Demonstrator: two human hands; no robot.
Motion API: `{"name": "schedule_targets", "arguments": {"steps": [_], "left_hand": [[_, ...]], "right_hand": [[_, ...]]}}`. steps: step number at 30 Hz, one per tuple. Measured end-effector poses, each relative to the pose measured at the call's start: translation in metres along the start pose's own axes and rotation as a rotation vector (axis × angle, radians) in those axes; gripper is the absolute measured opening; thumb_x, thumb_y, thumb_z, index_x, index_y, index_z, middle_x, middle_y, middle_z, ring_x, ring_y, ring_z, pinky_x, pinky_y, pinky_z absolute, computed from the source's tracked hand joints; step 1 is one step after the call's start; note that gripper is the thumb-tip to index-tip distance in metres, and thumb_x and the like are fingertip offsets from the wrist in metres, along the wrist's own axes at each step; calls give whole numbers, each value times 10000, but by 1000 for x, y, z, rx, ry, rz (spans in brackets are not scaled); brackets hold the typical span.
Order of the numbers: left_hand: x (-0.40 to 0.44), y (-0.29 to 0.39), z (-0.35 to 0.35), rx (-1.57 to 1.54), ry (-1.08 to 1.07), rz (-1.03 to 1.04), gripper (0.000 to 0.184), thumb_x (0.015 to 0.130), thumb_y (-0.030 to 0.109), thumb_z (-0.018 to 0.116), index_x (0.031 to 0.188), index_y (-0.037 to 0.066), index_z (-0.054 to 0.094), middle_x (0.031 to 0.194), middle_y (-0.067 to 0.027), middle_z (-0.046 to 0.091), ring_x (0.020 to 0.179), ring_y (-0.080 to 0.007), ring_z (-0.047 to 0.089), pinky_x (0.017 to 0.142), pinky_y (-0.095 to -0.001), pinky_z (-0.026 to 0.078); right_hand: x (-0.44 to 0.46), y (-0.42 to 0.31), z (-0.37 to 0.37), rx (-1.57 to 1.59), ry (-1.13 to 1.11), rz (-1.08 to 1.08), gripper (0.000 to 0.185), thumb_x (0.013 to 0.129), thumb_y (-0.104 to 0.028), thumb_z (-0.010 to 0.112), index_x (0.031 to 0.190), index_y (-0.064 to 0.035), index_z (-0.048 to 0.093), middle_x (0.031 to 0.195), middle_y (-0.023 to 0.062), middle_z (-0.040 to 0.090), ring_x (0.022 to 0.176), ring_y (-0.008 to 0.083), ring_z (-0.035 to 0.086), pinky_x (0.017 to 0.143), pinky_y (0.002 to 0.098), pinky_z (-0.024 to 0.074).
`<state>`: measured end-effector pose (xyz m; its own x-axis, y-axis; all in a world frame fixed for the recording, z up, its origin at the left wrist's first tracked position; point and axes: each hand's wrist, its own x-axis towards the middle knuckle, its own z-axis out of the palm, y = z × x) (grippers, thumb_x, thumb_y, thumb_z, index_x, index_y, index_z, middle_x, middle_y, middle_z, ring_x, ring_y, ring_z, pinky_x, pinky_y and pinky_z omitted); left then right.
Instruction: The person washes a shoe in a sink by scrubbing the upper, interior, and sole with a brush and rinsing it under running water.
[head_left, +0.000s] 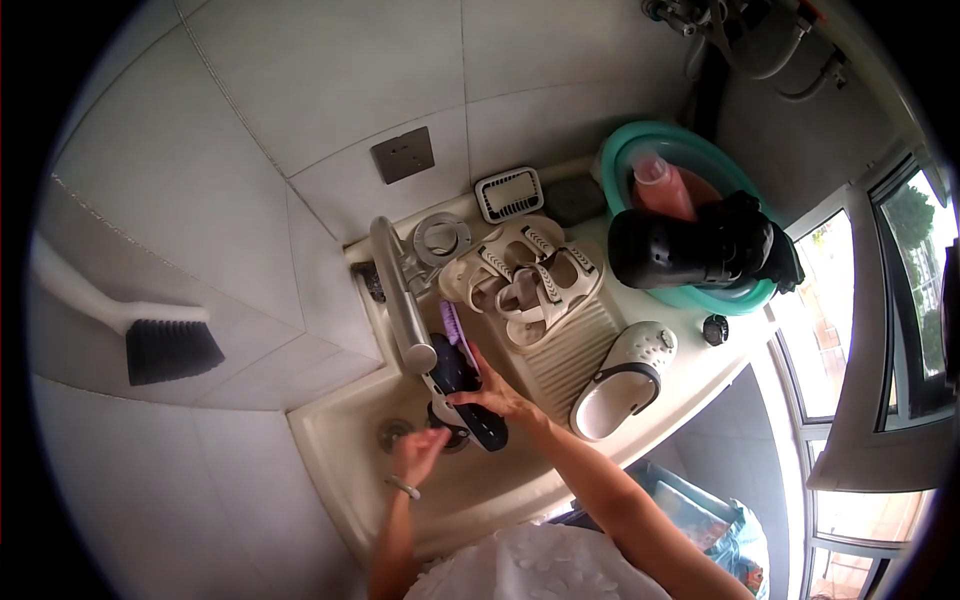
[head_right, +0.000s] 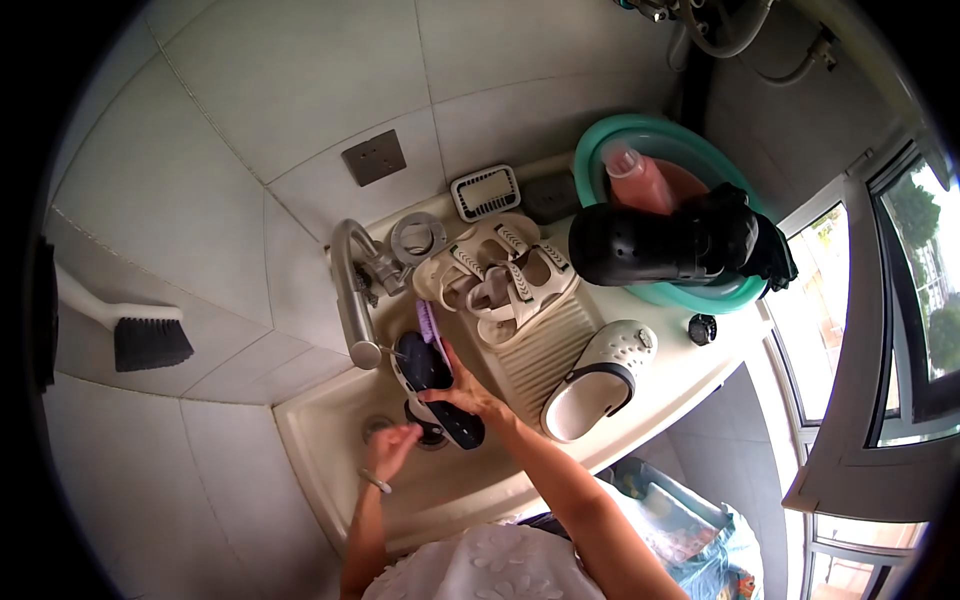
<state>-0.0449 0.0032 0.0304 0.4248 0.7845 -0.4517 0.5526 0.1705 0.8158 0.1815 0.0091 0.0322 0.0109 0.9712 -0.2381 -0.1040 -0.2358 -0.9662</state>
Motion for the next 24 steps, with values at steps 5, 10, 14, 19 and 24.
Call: {"name": "schedule_targets", "arguments": {"steps": [5, 10, 14, 19, 24], "left_hand": [[38, 29, -22, -215, 266, 128, 476, 887, 396, 673, 1111, -18, 604, 936, -112, 684, 804, -180, 652, 712, -315, 501], [67, 32, -21, 14, 291, 128, 551, 854, 377, 696, 1219, -4, 539, 990, -151, 659, 834, -287, 651, 737, -369, 507], [57, 19, -12, 48, 380, 120, 547, 848, 329, 680, 1259, 2, 527, 952, -169, 640, 817, -295, 662, 688, -390, 542], [19, 2, -3, -511, 330, 87, 720, 853, 56, 621, 1470, 52, 251, 1094, -119, 489, 826, -189, 623, 644, -321, 607], [11, -23, 31, -668, 257, 54, 786, 825, -17, 633, 1485, 106, 226, 1359, -132, 325, 986, -225, 603, 737, -344, 606]], "right_hand": [[0, 8, -4, -2, -104, -39, 1236, 619, -217, 884, 1530, -60, 62, 1477, 170, 337, 1373, 253, 315, 1133, 337, 247], [-4, 6, -10, -73, -200, -75, 1220, 575, -160, 885, 1526, -89, 125, 1416, 162, 422, 1309, 252, 406, 1075, 338, 335], [-17, 14, -11, -360, -37, -151, 1004, 652, -185, 859, 1482, -74, 305, 1232, 125, 551, 1134, 214, 516, 978, 321, 411], [-62, -8, -11, -457, 153, 7, 588, 880, -168, 603, 1435, -148, 409, 868, 183, 590, 761, 293, 603, 685, 415, 449], [-105, 19, 26, -683, 215, -161, 504, 883, -87, 535, 1378, -166, 477, 836, 249, 596, 675, 410, 611, 555, 470, 488]]}}
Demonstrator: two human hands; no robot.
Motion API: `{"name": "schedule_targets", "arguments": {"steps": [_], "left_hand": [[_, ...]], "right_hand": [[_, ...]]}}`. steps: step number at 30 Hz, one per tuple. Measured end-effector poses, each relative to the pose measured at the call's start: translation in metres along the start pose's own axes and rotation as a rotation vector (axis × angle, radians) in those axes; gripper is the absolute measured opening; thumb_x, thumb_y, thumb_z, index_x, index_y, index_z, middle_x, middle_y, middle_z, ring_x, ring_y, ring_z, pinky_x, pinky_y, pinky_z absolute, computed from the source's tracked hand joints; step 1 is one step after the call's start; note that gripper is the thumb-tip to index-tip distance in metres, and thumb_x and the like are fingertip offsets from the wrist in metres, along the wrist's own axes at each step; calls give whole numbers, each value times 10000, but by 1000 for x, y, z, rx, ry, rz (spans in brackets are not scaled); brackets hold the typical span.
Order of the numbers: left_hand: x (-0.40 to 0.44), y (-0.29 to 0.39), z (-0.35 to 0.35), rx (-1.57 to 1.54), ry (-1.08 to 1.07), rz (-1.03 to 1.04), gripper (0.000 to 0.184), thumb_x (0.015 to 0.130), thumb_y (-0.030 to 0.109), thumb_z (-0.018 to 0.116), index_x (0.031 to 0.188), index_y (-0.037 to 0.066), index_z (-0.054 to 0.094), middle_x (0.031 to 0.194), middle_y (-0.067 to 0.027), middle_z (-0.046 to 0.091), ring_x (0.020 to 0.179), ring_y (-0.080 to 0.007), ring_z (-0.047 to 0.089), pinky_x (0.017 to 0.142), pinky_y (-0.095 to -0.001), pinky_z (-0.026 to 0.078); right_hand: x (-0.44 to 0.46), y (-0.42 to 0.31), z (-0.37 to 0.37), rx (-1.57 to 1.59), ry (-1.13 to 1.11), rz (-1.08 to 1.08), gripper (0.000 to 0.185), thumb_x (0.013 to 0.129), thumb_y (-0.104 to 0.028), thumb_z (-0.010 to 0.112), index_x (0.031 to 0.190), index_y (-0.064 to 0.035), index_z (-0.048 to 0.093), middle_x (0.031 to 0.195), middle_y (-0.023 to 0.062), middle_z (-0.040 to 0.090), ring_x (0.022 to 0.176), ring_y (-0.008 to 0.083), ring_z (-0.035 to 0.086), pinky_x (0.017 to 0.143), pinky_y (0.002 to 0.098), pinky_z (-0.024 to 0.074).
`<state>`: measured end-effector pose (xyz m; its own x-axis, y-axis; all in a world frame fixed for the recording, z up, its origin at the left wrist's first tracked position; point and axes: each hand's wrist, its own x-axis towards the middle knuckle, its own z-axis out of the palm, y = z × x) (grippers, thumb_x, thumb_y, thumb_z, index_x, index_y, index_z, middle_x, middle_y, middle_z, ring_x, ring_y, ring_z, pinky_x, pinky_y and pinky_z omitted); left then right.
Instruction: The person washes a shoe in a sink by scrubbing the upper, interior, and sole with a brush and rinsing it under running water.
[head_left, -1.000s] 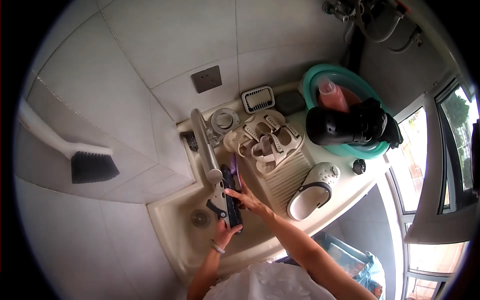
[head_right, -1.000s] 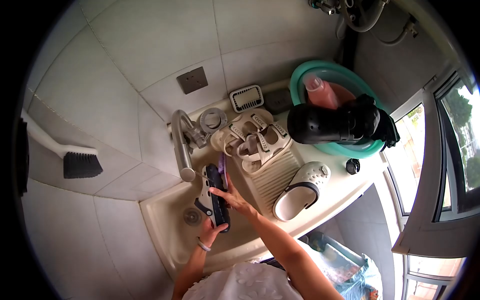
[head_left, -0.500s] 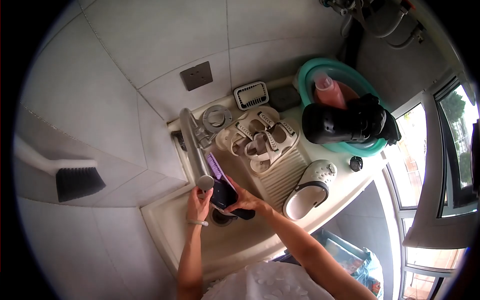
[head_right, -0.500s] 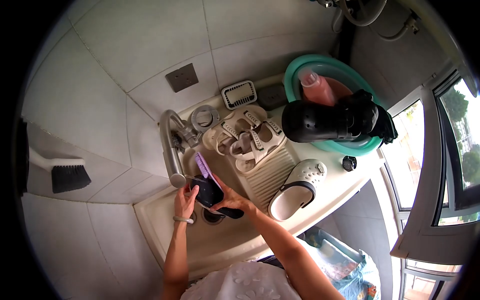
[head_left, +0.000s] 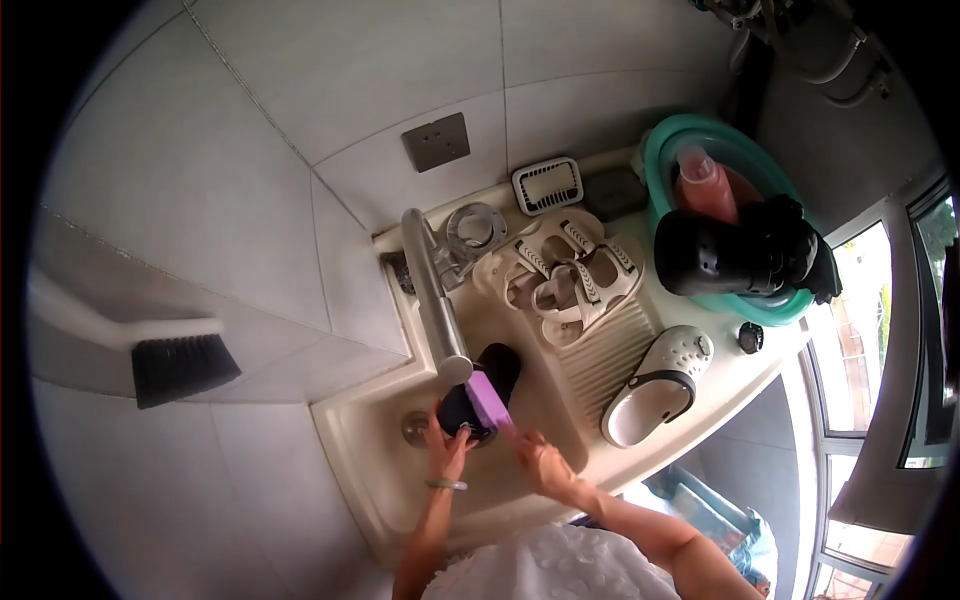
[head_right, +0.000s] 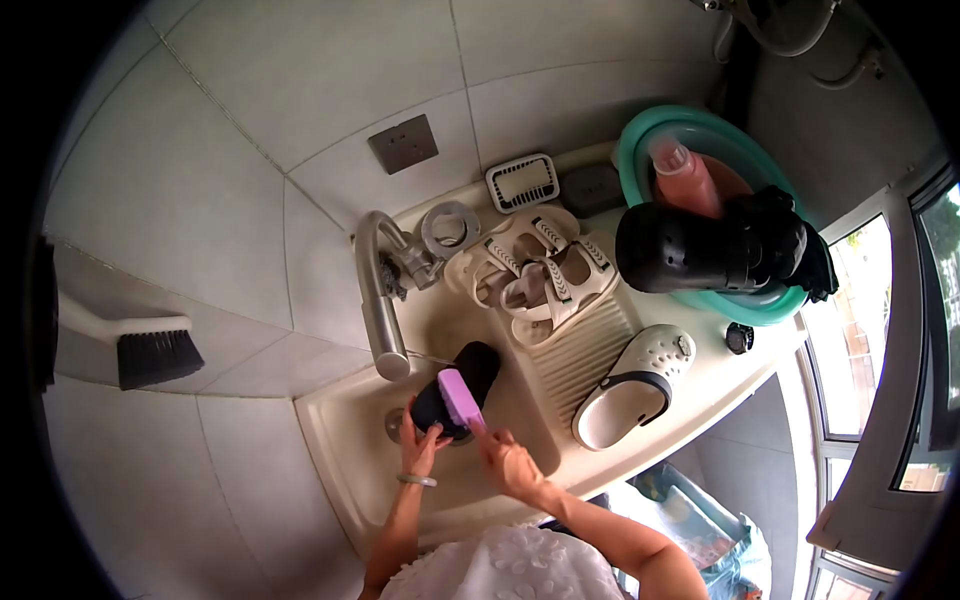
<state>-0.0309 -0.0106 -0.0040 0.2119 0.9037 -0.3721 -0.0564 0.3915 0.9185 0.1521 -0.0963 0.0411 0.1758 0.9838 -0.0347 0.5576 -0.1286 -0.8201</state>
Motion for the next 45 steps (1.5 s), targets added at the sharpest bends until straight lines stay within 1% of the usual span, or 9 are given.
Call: {"name": "schedule_targets", "arguments": {"steps": [4, 7, 10, 21, 25, 27, 31, 37, 45], "left_hand": [[-11, -11, 0, -31, -61, -15, 728, 834, -3, 653, 1444, 64, 261, 1315, -127, 401, 1041, -261, 580, 775, -390, 602], [-7, -8, -3, 31, 6, 13, 694, 879, -26, 600, 1458, 118, 246, 1356, -106, 413, 1046, -253, 595, 785, -400, 603], [-6, -8, -8, 97, -13, 3, 699, 880, -29, 604, 1457, 94, 229, 1340, -123, 402, 1044, -255, 591, 759, -373, 614], [-11, -33, -13, -10, 18, -44, 763, 812, -93, 631, 1408, -2, 163, 1244, -179, 456, 987, -292, 612, 744, -356, 599], [-14, -69, -36, 345, -236, -329, 800, 799, 90, 731, 1366, -64, 188, 1157, -191, 504, 1020, -287, 603, 739, -345, 547], [-3, -69, -39, 920, -321, 286, 595, 806, 206, 760, 1250, -55, 461, 1182, -187, 546, 969, -312, 611, 833, -392, 514], [61, -45, -13, 650, -434, -16, 571, 845, 375, 708, 1192, -48, 548, 1113, -186, 637, 999, -273, 614, 881, -381, 474], [152, -131, 10, 585, -346, -134, 688, 807, 445, 733, 1263, -25, 523, 1143, -170, 647, 1086, -266, 605, 936, -358, 459], [80, -50, 35, 417, -237, 281, 666, 837, 114, 678, 1393, 19, 324, 1300, -167, 528, 1197, -263, 523, 1001, -365, 417]], "right_hand": [[19, 38, 27, -153, -14, 130, 423, 866, -64, 557, 1287, -40, 520, 838, 231, 595, 680, 413, 618, 513, 453, 485], [19, 54, 62, -655, 465, -316, 345, 852, -40, 597, 1188, 23, 549, 867, 220, 609, 688, 400, 627, 495, 441, 474], [-12, -15, 29, -96, 22, -14, 308, 869, -75, 589, 1170, -8, 575, 880, 243, 611, 714, 412, 623, 569, 460, 497], [6, 1, 54, -181, -112, 215, 462, 898, -112, 495, 1357, -119, 447, 993, 320, 576, 881, 510, 590, 764, 600, 488], [61, 37, 60, -264, -83, 343, 398, 897, -100, 491, 1295, -101, 475, 943, 287, 598, 801, 467, 622, 702, 536, 520], [85, 72, 78, -369, -26, 302, 398, 869, -87, 523, 1266, -80, 504, 904, 233, 606, 784, 405, 641, 680, 469, 535], [104, 83, 70, -464, -17, 225, 404, 836, -79, 556, 1240, -68, 552, 834, 185, 591, 809, 347, 606, 703, 398, 505], [88, 58, 46, -52, -55, 361, 412, 860, -54, 532, 1272, -69, 545, 921, 298, 591, 790, 498, 587, 695, 524, 503], [59, 15, 32, -143, 66, 142, 573, 881, -78, 514, 1427, -180, 376, 920, 296, 555, 710, 490, 603, 632, 559, 520]]}}
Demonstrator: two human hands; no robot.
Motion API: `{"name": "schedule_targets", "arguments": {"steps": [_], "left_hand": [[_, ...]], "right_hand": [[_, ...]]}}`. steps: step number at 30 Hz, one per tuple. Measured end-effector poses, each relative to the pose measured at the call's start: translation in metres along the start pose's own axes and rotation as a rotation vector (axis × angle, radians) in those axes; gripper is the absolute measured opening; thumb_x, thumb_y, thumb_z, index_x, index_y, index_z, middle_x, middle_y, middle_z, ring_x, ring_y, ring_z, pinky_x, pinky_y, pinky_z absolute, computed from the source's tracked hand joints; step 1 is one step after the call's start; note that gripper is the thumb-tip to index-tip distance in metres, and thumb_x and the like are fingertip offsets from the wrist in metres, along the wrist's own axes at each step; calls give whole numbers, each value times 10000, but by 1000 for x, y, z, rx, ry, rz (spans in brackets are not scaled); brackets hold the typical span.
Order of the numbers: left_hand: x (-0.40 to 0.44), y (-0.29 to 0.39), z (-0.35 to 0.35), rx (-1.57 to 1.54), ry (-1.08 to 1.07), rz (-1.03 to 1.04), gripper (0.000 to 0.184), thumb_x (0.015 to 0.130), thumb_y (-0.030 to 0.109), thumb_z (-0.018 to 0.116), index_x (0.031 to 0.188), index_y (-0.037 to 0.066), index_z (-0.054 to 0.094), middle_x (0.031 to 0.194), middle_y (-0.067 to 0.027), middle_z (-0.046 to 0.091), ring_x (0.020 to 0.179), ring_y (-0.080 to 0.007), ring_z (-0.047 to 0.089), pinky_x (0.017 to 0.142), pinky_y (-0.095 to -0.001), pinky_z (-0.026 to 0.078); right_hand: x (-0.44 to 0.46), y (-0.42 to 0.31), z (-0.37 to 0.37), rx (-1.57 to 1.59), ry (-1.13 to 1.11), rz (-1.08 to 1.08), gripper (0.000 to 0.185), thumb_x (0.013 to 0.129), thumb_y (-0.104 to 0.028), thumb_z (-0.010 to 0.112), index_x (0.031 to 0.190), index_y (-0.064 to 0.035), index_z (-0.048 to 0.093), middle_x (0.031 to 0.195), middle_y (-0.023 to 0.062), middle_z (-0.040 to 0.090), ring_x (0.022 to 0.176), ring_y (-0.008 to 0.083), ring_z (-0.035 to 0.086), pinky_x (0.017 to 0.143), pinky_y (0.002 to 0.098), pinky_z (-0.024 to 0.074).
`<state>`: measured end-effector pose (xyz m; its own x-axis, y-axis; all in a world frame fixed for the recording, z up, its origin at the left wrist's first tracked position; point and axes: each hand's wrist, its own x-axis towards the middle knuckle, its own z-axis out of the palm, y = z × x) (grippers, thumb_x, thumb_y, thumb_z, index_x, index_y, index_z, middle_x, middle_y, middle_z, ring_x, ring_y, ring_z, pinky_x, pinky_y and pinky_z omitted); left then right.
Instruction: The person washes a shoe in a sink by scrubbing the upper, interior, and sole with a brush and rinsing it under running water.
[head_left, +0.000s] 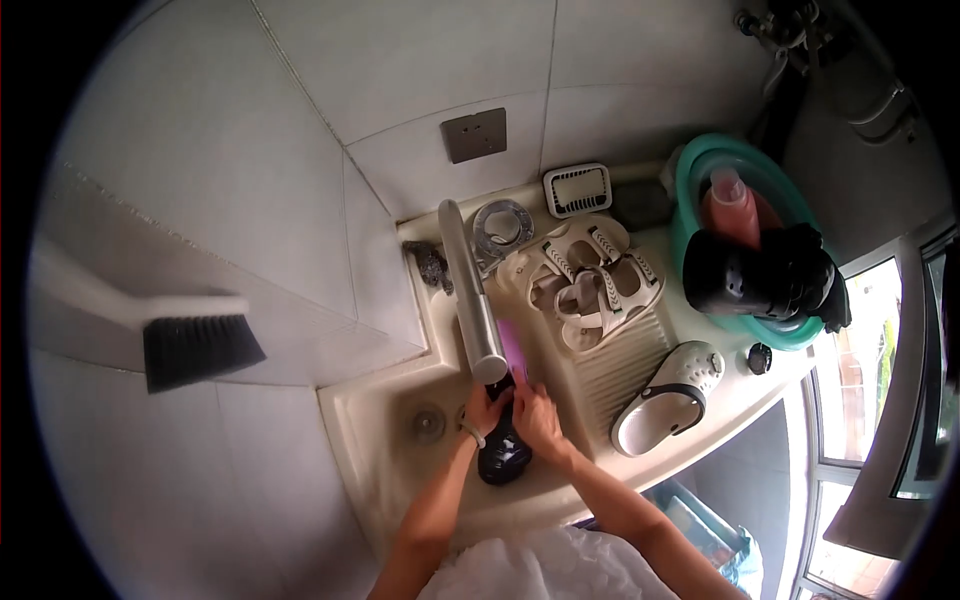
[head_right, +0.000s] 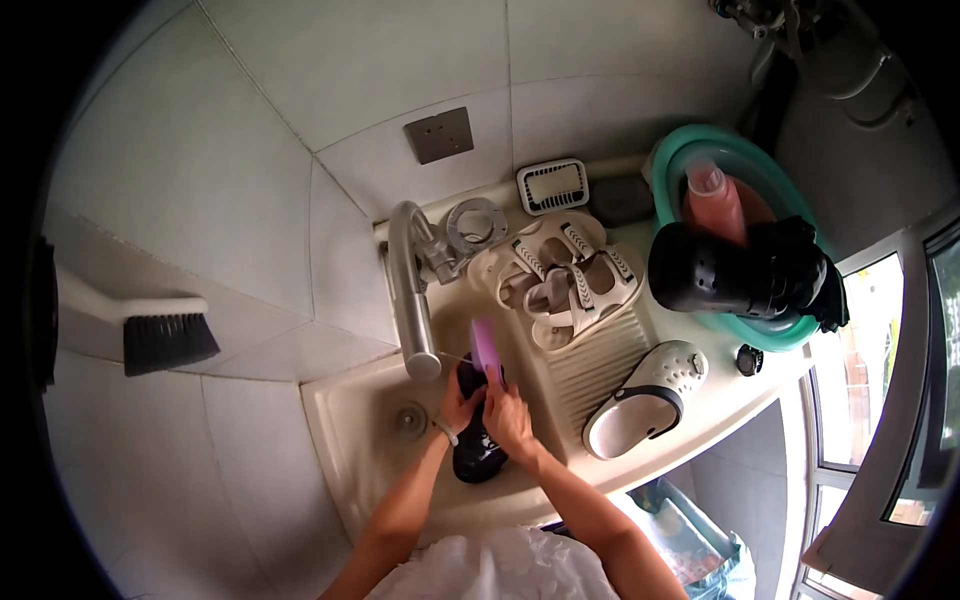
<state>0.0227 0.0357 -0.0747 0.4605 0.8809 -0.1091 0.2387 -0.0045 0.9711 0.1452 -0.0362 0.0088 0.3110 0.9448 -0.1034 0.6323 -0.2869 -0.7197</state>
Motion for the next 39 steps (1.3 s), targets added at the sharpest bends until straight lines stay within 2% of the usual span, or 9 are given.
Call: {"name": "schedule_targets", "arguments": {"steps": [9, 20, 23, 26, 28, 31, 34, 37, 39], "left_hand": [[-4, 40, -8, 100, 44, 83, 825, 862, 81, 651, 1491, 21, 122, 1354, -175, 459, 1223, -258, 491, 1031, -359, 390], [-19, 75, -33, 62, 213, 255, 824, 854, 230, 718, 1459, -12, 215, 1301, -231, 530, 1160, -336, 558, 967, -386, 447], [-25, 126, -40, -211, 151, 20, 768, 861, 172, 709, 1451, 13, 244, 1233, -215, 554, 1088, -268, 584, 893, -354, 497], [-18, 119, -47, 78, 162, 331, 726, 872, 92, 686, 1447, 19, 247, 1219, -153, 541, 1022, -184, 578, 761, -269, 537], [-26, 149, -51, -99, 91, 154, 735, 869, 143, 701, 1444, 18, 260, 1274, -175, 524, 1096, -240, 567, 905, -332, 485], [-23, 130, -50, -23, 110, 250, 739, 868, 159, 704, 1441, 12, 261, 1295, -187, 521, 1130, -263, 561, 964, -353, 448], [-22, 138, -43, -63, 58, 244, 756, 860, 176, 713, 1438, 2, 257, 1286, -200, 528, 1140, -281, 561, 964, -362, 448], [-19, 136, -32, 39, 113, 202, 749, 868, 257, 700, 1422, -10, 271, 1257, -231, 535, 1146, -332, 563, 951, -379, 452], [-8, 127, -28, -135, 97, 139, 674, 904, 270, 654, 1400, -16, 297, 1230, -208, 548, 1094, -286, 578, 922, -361, 463]], "right_hand": [[-4, -34, -23, 70, 132, -71, 499, 872, -39, 528, 1365, -110, 496, 839, 255, 564, 714, 432, 601, 634, 516, 502], [-4, -12, -27, 96, 164, -51, 435, 887, -68, 528, 1316, -137, 537, 829, 268, 598, 734, 466, 606, 634, 532, 489], [-10, 15, -18, 13, 97, -7, 334, 904, -157, 549, 1236, -133, 574, 794, 289, 607, 733, 491, 595, 626, 565, 465], [-20, 35, -9, -65, 35, -36, 348, 868, -154, 588, 1214, -127, 578, 820, 304, 607, 725, 493, 593, 618, 563, 472], [-18, 34, -13, -81, -50, -11, 350, 854, -127, 586, 1204, -106, 582, 870, 314, 602, 788, 504, 581, 658, 548, 484], [-2, -10, -52, 78, 125, -209, 360, 876, -168, 597, 1223, -72, 596, 930, 290, 627, 886, 432, 618, 784, 467, 506], [20, -44, -55, 775, 43, 129, 426, 890, -250, 638, 1250, -31, 576, 1027, 250, 640, 982, 333, 632, 868, 389, 485], [45, -45, -32, 650, 203, -62, 440, 938, -356, 586, 1200, -2, 582, 1072, 201, 644, 982, 251, 620, 881, 336, 461], [60, -53, -39, 720, 145, 134, 491, 988, -442, 467, 1128, 10, 598, 1000, 181, 659, 956, 244, 615, 871, 325, 451]]}}
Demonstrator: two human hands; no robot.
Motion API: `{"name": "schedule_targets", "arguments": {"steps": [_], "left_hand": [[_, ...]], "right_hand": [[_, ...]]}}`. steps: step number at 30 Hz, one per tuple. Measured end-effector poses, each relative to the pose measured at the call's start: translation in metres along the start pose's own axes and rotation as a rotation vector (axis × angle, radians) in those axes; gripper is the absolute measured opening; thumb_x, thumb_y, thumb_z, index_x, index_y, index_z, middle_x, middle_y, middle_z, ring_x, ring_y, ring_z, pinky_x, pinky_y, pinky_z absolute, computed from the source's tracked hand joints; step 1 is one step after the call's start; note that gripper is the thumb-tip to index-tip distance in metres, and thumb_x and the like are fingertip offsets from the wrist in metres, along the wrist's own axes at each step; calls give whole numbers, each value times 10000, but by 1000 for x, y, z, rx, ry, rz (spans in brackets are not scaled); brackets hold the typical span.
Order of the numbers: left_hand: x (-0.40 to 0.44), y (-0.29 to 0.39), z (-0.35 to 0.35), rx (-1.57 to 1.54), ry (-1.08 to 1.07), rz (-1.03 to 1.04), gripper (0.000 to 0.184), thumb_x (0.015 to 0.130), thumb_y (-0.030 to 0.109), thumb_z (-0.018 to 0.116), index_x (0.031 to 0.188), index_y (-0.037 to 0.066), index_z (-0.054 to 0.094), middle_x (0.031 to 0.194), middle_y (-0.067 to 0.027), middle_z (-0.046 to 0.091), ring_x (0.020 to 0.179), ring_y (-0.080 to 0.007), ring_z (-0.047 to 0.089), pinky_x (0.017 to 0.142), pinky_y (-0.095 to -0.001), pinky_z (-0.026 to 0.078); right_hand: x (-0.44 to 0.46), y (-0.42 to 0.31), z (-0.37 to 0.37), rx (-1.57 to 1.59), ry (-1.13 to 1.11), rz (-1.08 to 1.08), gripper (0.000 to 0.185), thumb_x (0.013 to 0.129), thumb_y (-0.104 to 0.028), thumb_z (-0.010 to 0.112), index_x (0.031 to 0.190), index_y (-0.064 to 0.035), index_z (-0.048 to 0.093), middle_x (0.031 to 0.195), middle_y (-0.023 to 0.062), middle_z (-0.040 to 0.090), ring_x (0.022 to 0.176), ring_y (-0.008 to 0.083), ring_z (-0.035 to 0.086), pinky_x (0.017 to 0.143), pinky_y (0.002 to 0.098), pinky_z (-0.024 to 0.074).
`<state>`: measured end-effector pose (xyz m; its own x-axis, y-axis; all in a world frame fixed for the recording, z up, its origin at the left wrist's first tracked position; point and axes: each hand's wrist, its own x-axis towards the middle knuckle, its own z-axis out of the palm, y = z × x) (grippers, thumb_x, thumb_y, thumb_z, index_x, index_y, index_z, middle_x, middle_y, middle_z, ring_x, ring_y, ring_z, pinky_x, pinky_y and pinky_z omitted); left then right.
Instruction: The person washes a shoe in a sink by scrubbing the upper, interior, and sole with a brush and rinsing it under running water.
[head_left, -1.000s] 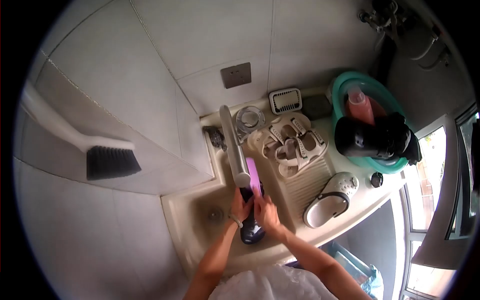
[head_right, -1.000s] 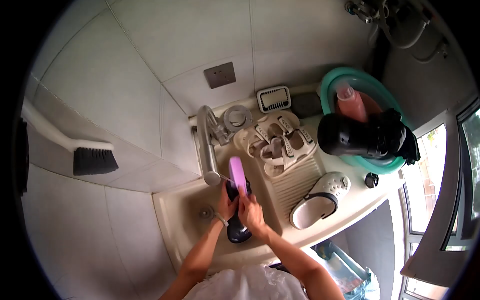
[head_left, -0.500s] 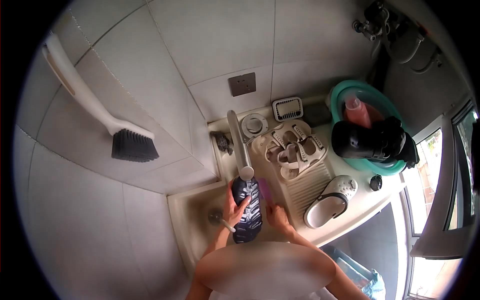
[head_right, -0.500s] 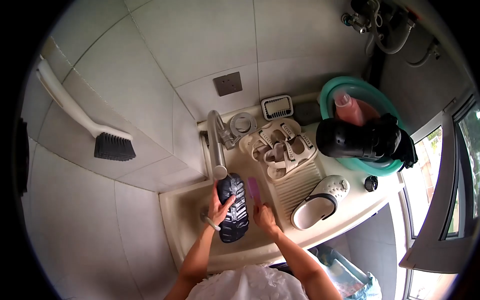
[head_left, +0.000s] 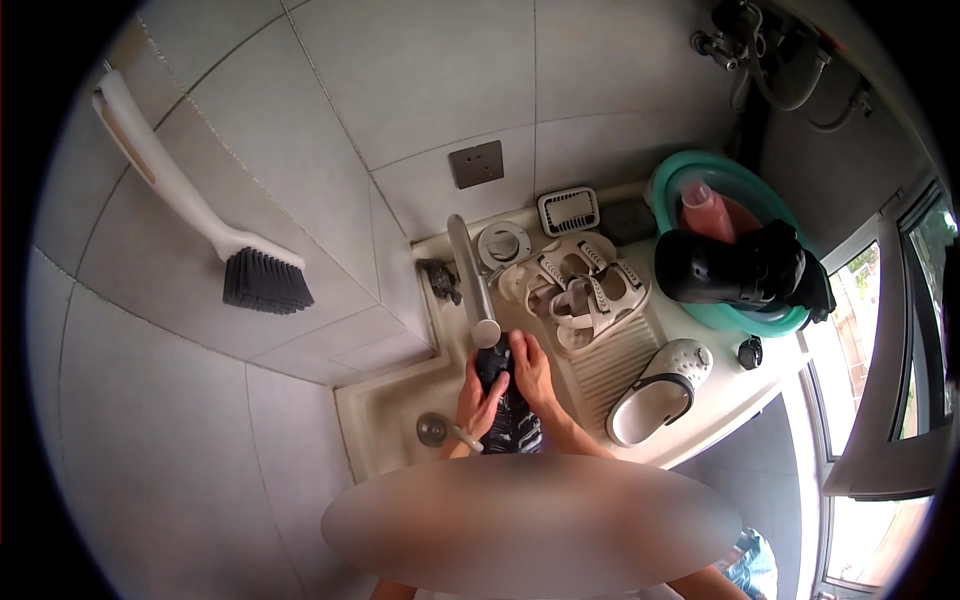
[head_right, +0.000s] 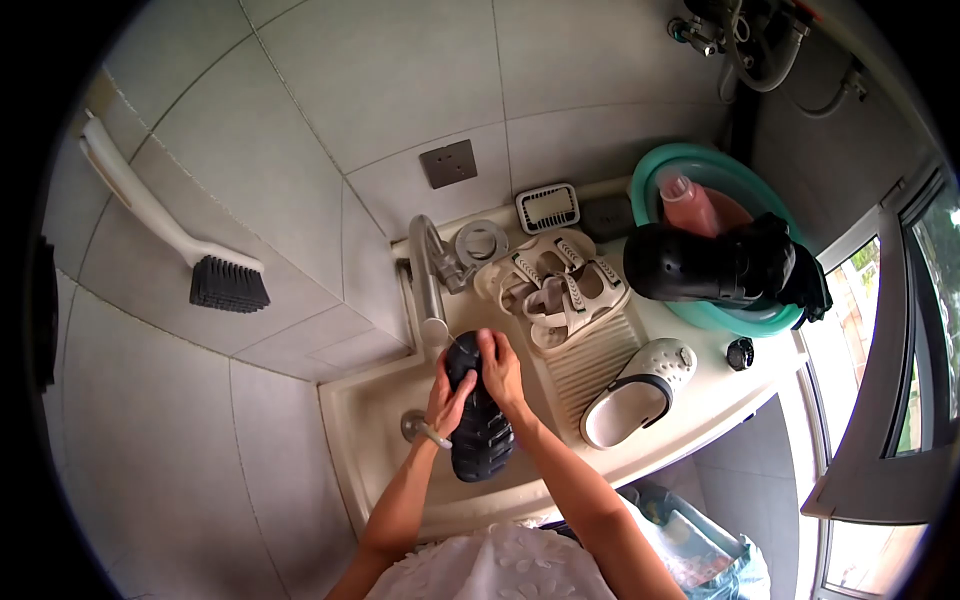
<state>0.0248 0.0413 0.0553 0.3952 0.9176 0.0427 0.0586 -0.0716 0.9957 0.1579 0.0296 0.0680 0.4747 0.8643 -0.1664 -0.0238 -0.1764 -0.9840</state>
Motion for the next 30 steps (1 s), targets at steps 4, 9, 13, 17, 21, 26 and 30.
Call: {"name": "schedule_targets", "arguments": {"steps": [4, 9, 13, 17, 21, 26, 30], "left_hand": [[25, 7, -5, -181, 5, -155, 562, 930, 210, 631, 1370, -1, 352, 1196, -122, 550, 1053, -176, 562, 886, -282, 475], [59, -49, -14, -479, 91, -161, 256, 921, 111, 612, 1136, -27, 628, 1117, -77, 662, 1070, -139, 601, 955, -294, 457], [70, -66, -8, -587, 116, -150, 287, 928, 173, 625, 1138, -21, 646, 1170, -69, 644, 1114, -127, 576, 998, -276, 411], [63, -48, 1, -457, 185, -265, 392, 914, 335, 660, 1124, 5, 633, 1096, -15, 613, 1049, -104, 541, 980, -268, 384], [48, -45, 6, -372, 195, -164, 507, 914, 362, 659, 1228, -12, 524, 1163, -26, 558, 1102, -113, 484, 961, -268, 382], [7, -23, 0, -291, 118, -186, 807, 939, 239, 630, 1506, 14, 101, 1466, -113, 352, 1301, -219, 390, 1077, -281, 316], [-15, -3, -8, -493, 96, -236, 655, 933, 199, 637, 1445, -10, 286, 1397, -99, 444, 1258, -179, 445, 1029, -273, 386]], "right_hand": [[18, 14, 9, 2, -24, -87, 543, 1021, -448, 364, 1281, 17, 475, 1160, 249, 587, 1110, 339, 564, 943, 375, 425], [-12, -3, -11, -130, -164, -150, 698, 989, -305, 514, 1517, -47, 137, 1470, 259, 352, 1364, 337, 367, 1093, 356, 303], [-41, -11, -28, 14, -162, -31, 824, 908, -194, 632, 1514, 4, 111, 1468, 179, 389, 1346, 236, 379, 1087, 320, 307], [-54, -26, -47, 488, -315, 246, 819, 877, -104, 657, 1511, 5, 150, 1444, 142, 404, 1258, 197, 452, 1051, 304, 361], [-54, -17, -52, 415, -280, 246, 711, 898, -148, 637, 1480, 22, 265, 1324, 140, 522, 1177, 175, 506, 997, 272, 390], [-48, -5, -52, 356, -248, 289, 546, 927, -207, 605, 1397, 17, 440, 1235, 119, 588, 1098, 162, 552, 952, 261, 423], [-33, 14, -60, 373, -291, 469, 484, 945, -200, 568, 1374, 2, 467, 1264, 107, 580, 1141, 187, 557, 979, 293, 434]]}}
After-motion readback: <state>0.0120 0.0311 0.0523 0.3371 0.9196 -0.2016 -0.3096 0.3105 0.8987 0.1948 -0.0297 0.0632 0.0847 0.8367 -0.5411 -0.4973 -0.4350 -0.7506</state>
